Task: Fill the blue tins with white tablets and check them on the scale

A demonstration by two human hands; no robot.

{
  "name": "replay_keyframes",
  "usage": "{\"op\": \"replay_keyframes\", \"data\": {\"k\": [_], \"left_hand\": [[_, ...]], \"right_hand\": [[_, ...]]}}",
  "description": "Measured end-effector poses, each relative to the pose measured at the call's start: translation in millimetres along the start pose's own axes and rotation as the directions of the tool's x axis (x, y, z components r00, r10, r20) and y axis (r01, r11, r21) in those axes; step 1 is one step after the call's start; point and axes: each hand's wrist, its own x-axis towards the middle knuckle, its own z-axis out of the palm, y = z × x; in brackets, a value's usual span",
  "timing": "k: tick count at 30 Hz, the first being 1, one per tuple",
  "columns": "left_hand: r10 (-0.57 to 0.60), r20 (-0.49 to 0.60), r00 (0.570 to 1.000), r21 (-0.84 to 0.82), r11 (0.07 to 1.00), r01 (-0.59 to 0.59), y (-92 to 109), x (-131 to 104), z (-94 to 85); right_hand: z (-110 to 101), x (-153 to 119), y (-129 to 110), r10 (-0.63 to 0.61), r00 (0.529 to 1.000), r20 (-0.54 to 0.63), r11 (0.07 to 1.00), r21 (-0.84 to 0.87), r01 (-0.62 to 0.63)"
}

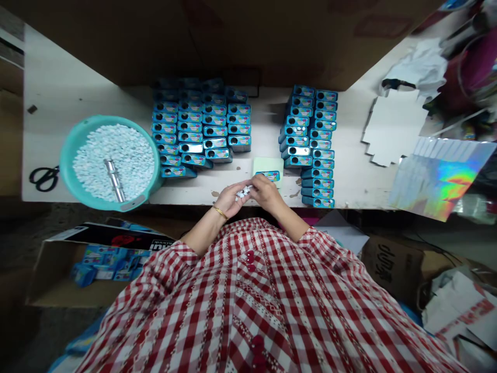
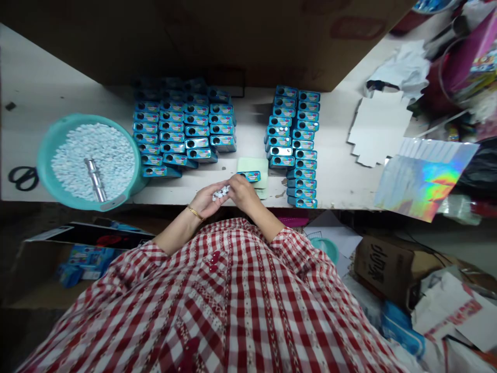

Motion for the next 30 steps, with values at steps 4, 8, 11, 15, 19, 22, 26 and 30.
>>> {"op": "replay_keyframes", "data": {"k": [4,8,11,15,19,22,26,30], "left_hand": [[0.022,-0.021,1.0,0.05,0.999,-0.021,0.7,9.4,14.2],[0.037,-0.075,0.997,0.054,0.998,-0.033,-1.1,16.6,18.6],[0.031,-0.083,0.996,0.06,0.998,-0.026,-0.6,17.2,20.3],[0.025,-0.074,0.997,0.037,0.999,-0.022,3.1,14.4,20.5],[-0.048,-0.05,0.998,-0.032,0.998,0.046,4.1,9.4,8.9],[-0.116,-0.072,0.991,-0.108,0.988,0.108,0.1,2.6,-11.8],[-0.22,-0.137,0.966,-0.172,0.965,0.196,-7.2,-9.5,-42.3],[-0.229,-0.155,0.961,-0.176,0.963,0.202,-9.5,-17.9,-56.2]], "right_hand": [[-12.0,0.6,18.4,0.059,0.995,-0.084,0.995,0.083,-0.052],[-14.3,-0.4,31.5,0.122,0.986,-0.116,0.992,0.048,-0.117],[-17.9,-2.6,34.0,0.133,0.985,-0.111,0.991,0.001,-0.133],[-22.9,-8.1,20.7,0.099,0.99,-0.105,0.994,-0.03,-0.103],[-10.8,-12.2,-10.7,0.037,0.999,0.03,0.98,-0.198,-0.03],[9.2,-12.0,-34.0,0.032,0.981,0.189,0.939,-0.343,0.036],[30.6,-10.4,-52.4,-0.076,0.922,0.379,0.918,-0.333,0.213],[33.4,-8.7,-58.7,-0.063,0.899,0.433,0.928,-0.305,0.212]]}}
